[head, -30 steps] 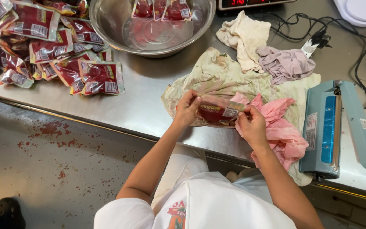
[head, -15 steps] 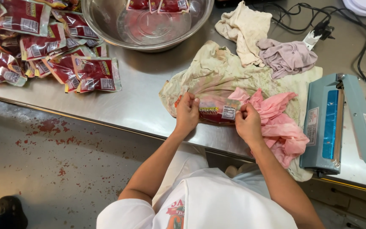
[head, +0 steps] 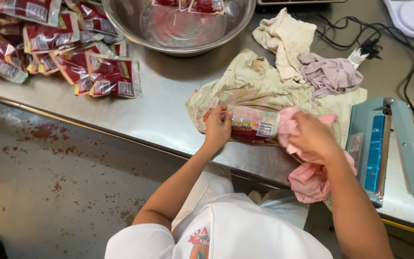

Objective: The person wipes individual food packets with cloths before processing them through a sealing machine.

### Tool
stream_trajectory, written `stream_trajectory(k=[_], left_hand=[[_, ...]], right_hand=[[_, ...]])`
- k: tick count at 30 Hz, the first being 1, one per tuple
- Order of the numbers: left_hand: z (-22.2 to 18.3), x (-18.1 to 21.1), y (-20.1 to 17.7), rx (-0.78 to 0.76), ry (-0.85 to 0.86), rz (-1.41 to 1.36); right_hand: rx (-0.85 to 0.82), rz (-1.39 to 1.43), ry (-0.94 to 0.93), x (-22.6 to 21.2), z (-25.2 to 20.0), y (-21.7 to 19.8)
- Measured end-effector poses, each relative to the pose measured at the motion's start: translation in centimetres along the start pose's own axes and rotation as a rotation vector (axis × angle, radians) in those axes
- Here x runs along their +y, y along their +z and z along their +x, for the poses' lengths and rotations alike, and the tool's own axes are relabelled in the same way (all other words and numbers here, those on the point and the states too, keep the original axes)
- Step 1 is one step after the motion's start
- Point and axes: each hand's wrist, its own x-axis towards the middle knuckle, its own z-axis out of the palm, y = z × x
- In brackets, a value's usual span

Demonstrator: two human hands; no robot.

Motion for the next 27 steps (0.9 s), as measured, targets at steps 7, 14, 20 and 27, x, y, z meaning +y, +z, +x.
stream_trajectory(k=[7, 14, 20, 27], left_hand=[[-0.6, 2.7, -0.5, -0.029, 0.026, 0.104], [-1.2, 1.5, -0.7, 0.023, 0.269, -0.012], [-0.5, -2.4, 0.1, 0.107, 0.512, -0.087], [-1.3, -1.2, 0.9, 0.134, 0.469, -0.066]], right_hand=[[0.473, 0.24, -0.151, -8.4, -8.4, -8.0], [0.13, -0.016, -0.493, -12.7, 1.6, -2.8], [0.029, -0.065, -0.541, -9.1, 7.0, 0.2], [0.141, -0.276, -0.459, -9.5, 5.1, -1.2]])
